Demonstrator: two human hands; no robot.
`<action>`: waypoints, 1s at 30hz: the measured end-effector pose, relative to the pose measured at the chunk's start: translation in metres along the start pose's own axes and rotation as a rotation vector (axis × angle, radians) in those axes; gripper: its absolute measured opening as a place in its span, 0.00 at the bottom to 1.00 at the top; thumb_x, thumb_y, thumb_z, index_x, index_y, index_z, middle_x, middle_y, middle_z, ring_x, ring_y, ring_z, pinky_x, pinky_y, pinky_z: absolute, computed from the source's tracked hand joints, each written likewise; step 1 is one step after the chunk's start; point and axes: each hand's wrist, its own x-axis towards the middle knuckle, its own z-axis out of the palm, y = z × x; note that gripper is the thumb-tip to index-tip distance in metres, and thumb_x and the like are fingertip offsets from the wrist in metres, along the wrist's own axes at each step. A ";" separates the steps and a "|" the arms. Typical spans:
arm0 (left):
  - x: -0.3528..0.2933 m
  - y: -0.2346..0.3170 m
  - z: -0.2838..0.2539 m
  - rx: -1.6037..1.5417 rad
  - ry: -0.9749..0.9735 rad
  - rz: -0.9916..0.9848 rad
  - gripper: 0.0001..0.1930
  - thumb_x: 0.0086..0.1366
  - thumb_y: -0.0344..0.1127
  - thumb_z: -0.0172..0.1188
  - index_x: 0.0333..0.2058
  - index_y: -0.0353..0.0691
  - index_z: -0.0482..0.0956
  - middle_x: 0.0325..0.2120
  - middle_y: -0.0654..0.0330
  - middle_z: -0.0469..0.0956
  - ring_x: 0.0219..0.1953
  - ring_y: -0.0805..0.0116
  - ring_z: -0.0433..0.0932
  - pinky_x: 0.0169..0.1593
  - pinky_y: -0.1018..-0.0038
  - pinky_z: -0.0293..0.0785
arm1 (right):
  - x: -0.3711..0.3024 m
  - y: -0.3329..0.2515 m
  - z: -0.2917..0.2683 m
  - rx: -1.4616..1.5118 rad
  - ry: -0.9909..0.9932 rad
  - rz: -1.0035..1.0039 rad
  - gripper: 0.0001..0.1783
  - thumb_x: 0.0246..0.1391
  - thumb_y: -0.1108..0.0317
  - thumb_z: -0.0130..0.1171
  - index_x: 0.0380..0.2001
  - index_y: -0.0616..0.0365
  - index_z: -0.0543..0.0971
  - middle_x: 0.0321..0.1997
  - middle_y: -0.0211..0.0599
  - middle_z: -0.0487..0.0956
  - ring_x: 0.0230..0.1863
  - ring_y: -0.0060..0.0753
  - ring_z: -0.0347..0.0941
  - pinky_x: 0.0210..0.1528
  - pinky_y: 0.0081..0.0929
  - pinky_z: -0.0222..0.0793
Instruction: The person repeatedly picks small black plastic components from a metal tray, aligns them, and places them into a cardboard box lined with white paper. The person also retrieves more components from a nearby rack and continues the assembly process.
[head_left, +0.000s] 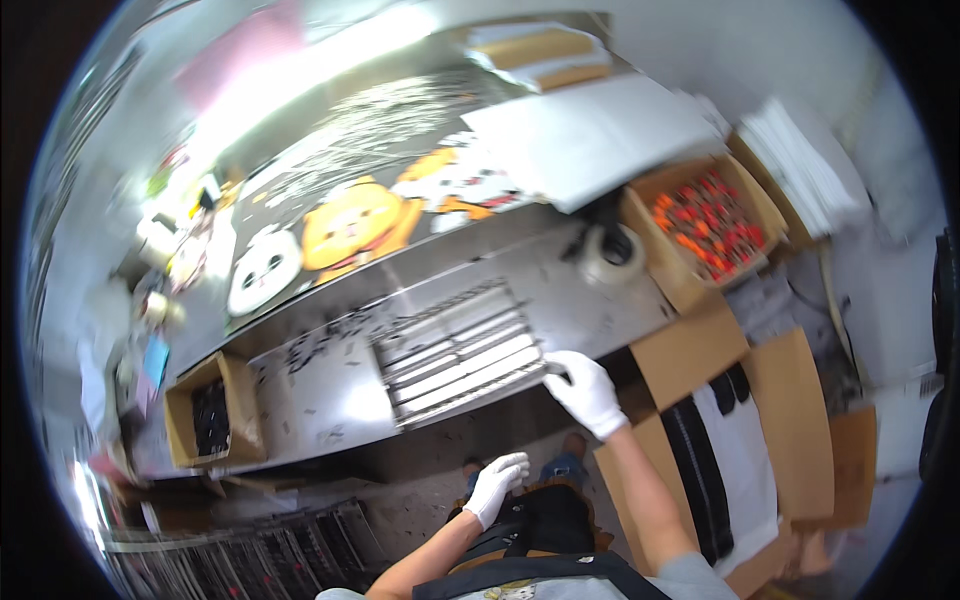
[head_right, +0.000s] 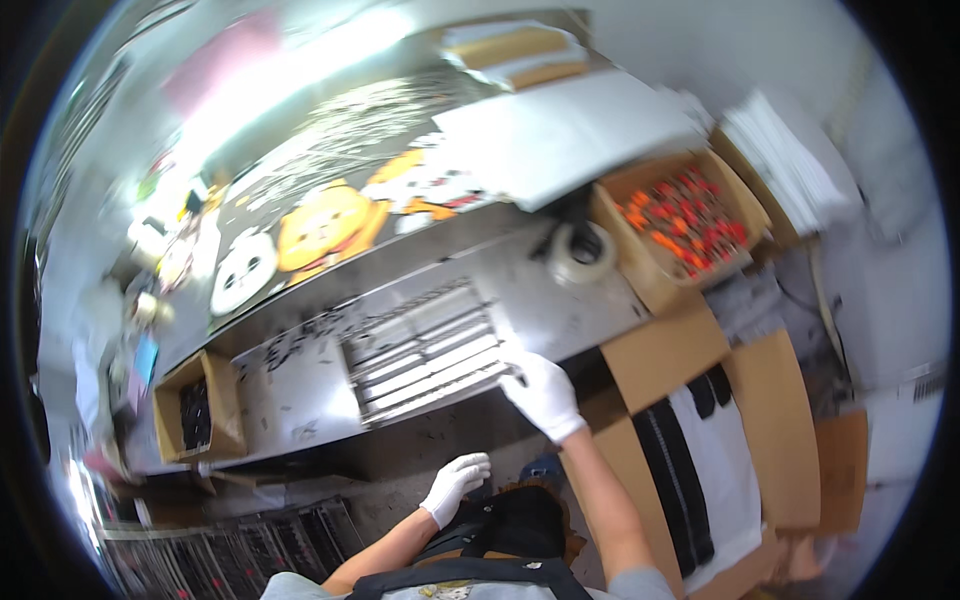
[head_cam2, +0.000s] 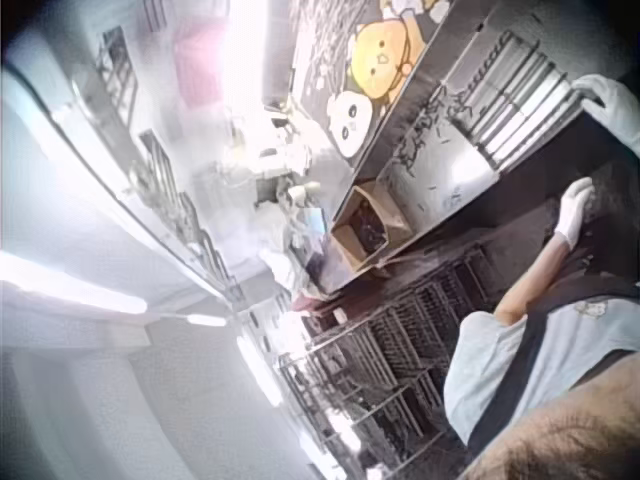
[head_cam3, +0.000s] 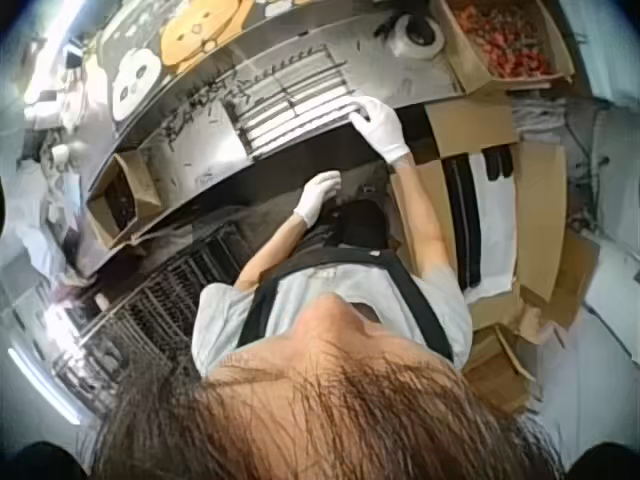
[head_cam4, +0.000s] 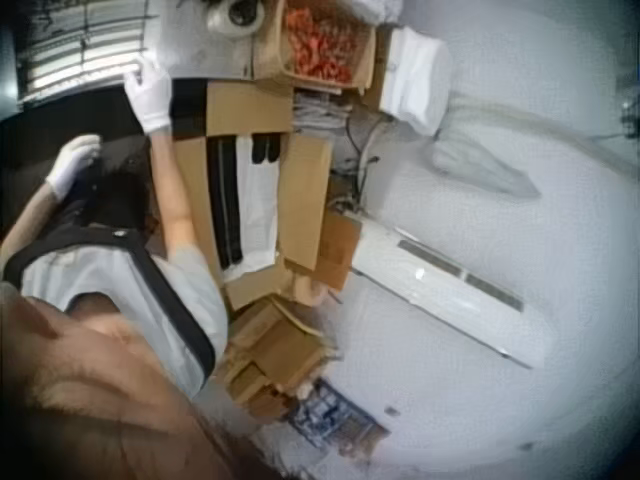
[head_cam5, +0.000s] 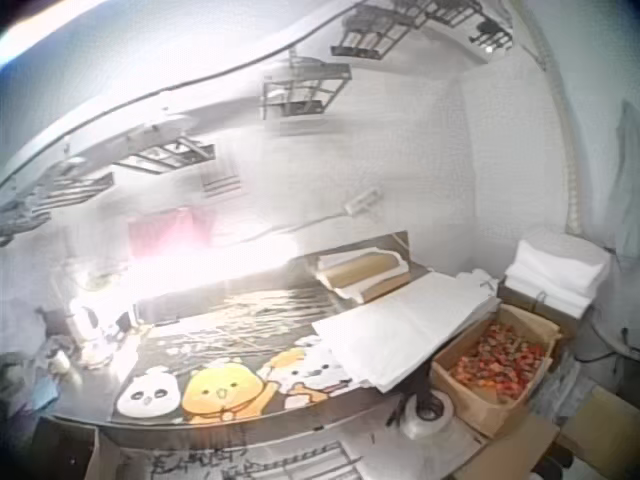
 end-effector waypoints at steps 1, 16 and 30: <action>-0.011 -0.002 -0.023 0.020 0.001 -0.015 0.19 0.72 0.34 0.53 0.59 0.38 0.75 0.54 0.58 0.78 0.53 0.69 0.77 0.59 0.72 0.70 | 0.031 -0.028 0.034 -0.125 -0.057 -0.290 0.19 0.51 0.64 0.67 0.47 0.54 0.81 0.45 0.44 0.83 0.48 0.45 0.79 0.54 0.41 0.72; -0.050 0.050 -0.157 -0.141 0.370 0.785 0.38 0.63 0.27 0.63 0.68 0.37 0.54 0.63 0.55 0.66 0.65 0.60 0.66 0.66 0.66 0.66 | 0.074 -0.194 0.143 0.418 -1.083 0.209 0.20 0.61 0.66 0.61 0.54 0.63 0.79 0.41 0.30 0.82 0.36 0.16 0.73 0.35 0.18 0.71; -0.288 0.220 -0.405 1.114 1.658 0.870 0.56 0.36 0.46 0.74 0.68 0.43 0.60 0.48 0.47 0.70 0.48 0.48 0.70 0.56 0.56 0.68 | 0.077 -0.457 0.305 0.894 -0.667 -0.225 0.06 0.61 0.74 0.60 0.41 0.57 0.80 0.38 0.26 0.80 0.36 0.13 0.73 0.40 0.16 0.71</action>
